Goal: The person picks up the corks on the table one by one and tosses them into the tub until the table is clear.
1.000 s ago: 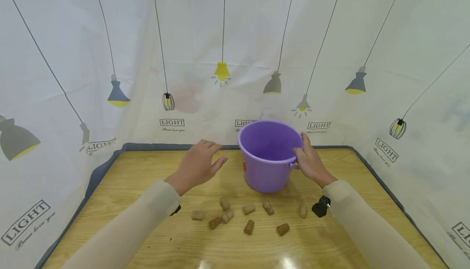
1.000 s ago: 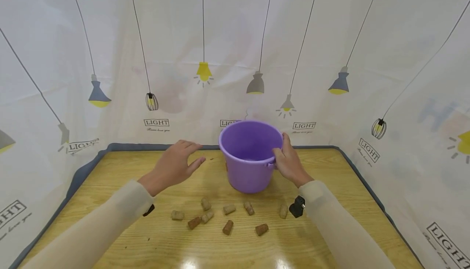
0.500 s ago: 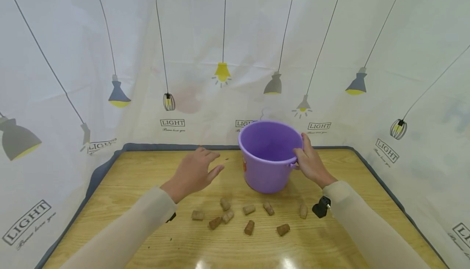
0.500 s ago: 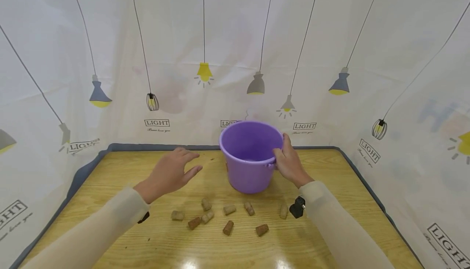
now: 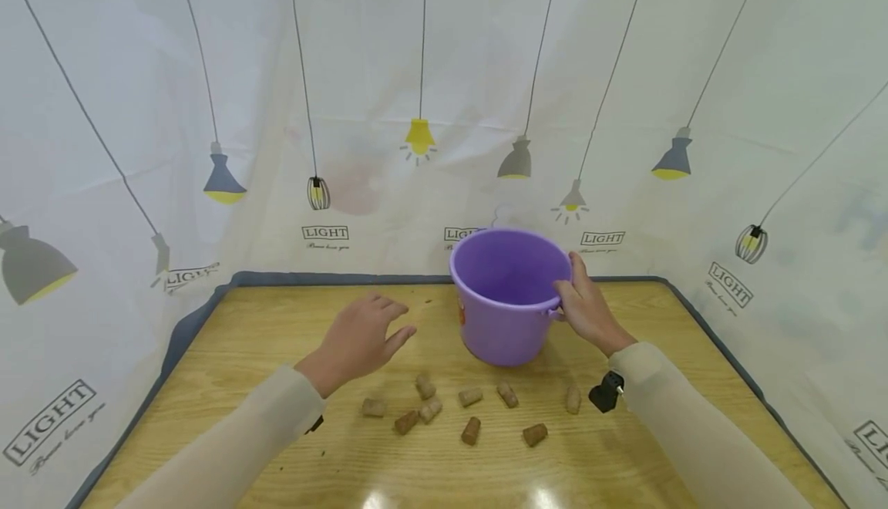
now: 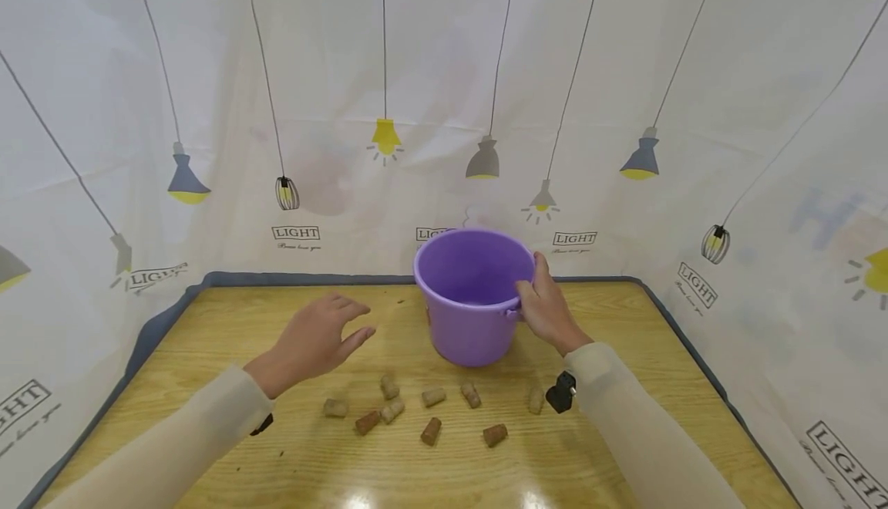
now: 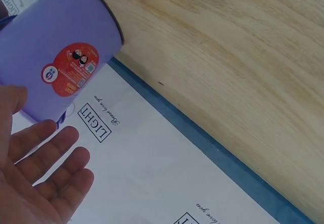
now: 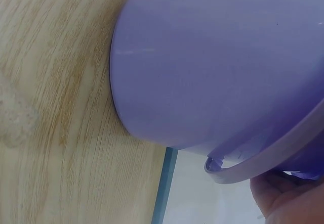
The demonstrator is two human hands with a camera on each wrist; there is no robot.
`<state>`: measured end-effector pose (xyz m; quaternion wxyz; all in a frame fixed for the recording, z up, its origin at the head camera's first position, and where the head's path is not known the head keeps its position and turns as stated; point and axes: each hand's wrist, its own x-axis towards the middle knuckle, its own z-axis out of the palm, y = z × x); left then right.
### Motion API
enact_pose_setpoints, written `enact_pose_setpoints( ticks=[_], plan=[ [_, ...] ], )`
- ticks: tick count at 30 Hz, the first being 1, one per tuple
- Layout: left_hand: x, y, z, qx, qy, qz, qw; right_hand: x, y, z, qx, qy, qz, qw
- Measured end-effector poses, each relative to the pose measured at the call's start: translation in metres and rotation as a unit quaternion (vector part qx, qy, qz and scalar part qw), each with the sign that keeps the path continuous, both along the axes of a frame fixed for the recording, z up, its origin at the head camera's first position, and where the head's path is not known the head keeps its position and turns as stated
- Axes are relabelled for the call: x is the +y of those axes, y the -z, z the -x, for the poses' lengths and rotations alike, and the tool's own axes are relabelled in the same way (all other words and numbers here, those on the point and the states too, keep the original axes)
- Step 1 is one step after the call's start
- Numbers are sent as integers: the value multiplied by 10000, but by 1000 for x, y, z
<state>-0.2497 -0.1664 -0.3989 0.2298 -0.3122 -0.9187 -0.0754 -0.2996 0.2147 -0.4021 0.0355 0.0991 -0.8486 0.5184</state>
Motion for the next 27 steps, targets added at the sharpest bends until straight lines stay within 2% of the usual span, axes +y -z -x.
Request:
enact_pose_setpoints(
  ticks=[11, 21, 27],
  plan=[
    [-6, 7, -10, -85, 4, 133, 9999, 0, 1, 1, -42, -14, 63, 10000],
    [-12, 10, -17, -306, -10, 275, 9992, -1, 1, 1, 27, 15, 19, 10000],
    [-17, 11, -19, -564, -23, 395, 9976, 0, 3, 4, 21, 7, 42, 10000]
  ],
)
